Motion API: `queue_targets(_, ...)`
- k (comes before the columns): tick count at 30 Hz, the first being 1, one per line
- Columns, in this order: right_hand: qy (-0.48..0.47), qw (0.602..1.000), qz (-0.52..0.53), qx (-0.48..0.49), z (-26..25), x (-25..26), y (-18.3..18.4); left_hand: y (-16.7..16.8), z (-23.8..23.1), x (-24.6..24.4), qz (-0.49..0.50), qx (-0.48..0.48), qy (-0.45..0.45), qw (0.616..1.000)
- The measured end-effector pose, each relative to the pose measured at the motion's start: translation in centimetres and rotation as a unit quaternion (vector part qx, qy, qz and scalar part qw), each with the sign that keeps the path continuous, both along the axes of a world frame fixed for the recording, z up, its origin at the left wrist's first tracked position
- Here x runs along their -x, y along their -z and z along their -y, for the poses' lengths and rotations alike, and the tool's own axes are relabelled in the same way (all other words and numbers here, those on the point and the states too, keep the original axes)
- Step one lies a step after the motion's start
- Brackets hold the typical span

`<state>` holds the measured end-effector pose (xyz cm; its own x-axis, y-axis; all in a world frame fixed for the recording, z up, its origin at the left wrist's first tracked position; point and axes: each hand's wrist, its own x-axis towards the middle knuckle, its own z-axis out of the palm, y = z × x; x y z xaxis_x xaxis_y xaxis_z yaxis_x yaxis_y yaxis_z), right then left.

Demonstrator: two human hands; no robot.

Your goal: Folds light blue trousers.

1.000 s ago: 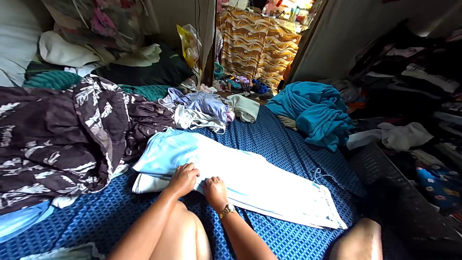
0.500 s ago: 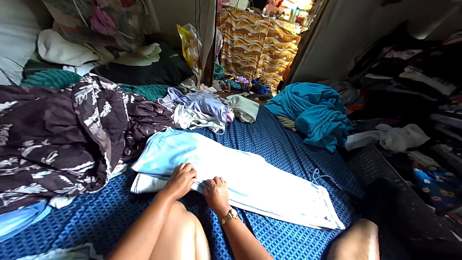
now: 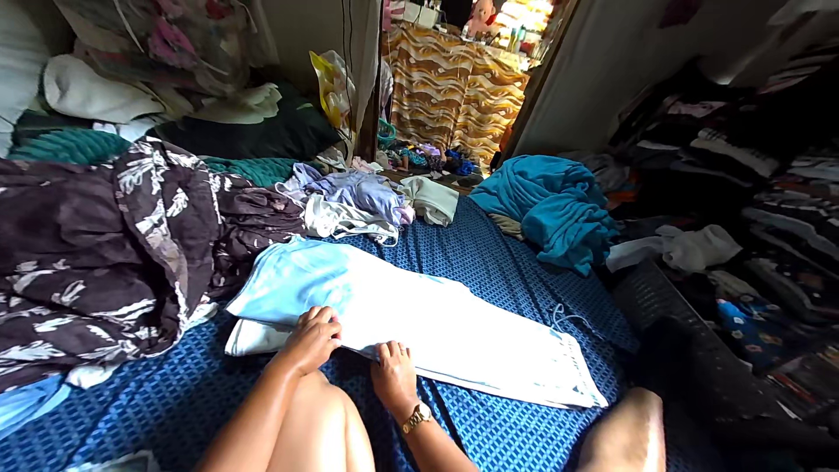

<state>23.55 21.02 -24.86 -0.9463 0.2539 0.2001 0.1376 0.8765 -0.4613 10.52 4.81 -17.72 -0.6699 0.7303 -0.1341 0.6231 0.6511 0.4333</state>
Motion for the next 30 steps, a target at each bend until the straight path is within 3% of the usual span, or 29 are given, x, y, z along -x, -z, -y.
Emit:
queue_targets(8, -0.005, 0.997, 0.072, -0.002, -0.8, -0.1, -0.3, 0.2, 0.0, 0.2, 0.006, -0.002, -0.035, 0.999)
queue_targets(17, 0.038, 0.99, 0.101, 0.088, -1.6, -0.3, -1.3, 0.6, -0.1, 0.5, 0.021, -0.003, -0.048, 0.999)
queue_targets(26, 0.047, 0.951, 0.294, 0.085, -2.9, 0.4, -2.5, 0.6, -0.4, 0.6, 0.021, 0.013, -0.047, 0.999)
queue_targets(30, 0.036, 0.939, 0.334, 0.068, -2.8, 1.0, -3.2, 0.7, -0.5, 0.7, 0.019, 0.017, -0.046, 0.999)
